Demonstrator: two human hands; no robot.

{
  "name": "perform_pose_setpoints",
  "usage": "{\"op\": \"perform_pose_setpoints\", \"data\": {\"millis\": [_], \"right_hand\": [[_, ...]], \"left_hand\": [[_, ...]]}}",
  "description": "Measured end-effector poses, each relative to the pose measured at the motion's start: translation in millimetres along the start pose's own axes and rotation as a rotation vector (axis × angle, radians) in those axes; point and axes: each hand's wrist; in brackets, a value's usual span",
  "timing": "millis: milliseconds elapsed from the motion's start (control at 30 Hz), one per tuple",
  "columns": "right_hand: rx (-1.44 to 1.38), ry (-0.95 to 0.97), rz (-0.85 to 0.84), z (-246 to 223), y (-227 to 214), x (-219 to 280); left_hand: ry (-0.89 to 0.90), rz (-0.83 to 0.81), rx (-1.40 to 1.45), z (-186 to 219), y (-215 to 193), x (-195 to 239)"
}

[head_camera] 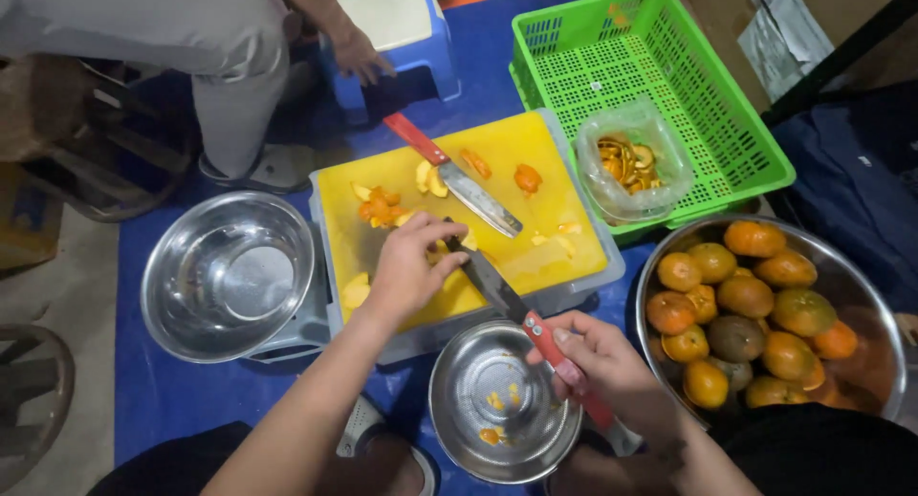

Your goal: The person peels and slices small orange fruits on a yellow cutting board using a knife. The person places the peeled fruit into a metal bowl and discards the peels into a green basket. Another person is also peeling fruit nearby.

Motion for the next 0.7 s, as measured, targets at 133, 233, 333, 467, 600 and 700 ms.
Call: {"op": "perform_pose_setpoints", "data": {"millis": [133, 233, 333, 467, 600, 700], "right_hand": [[0.057, 0.001, 0.029, -6, 7, 6], [0.098, -0.016, 0.092, 1, -1, 3], [0.153, -0.107, 0.096, 12, -16, -3], [0.386, -0.07, 0.363, -11, -21, 10], [0.443, -0.246, 0.391, -14, -35, 6], [0.427, -0.239, 0.394, -16, -30, 7]], "left_hand": [[-0.021, -0.052, -0.054, 19, -6, 0], [0.108, -0.05, -0.073, 1, 4, -3], [0.152, -0.029, -0.04, -2, 11, -8], [0.028, 0.164, 0.027, -15, 18, -11], [-0.098, -0.149, -0.236, -20, 43, 5], [-0.114, -0.267, -0.306, -26, 67, 15]]}}
Point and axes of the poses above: each hand's wrist, its own x-axis away from the middle knuckle, its own y-axis out of the palm, z = x × y, and after that the axes turned 13 degrees about y, right-handed
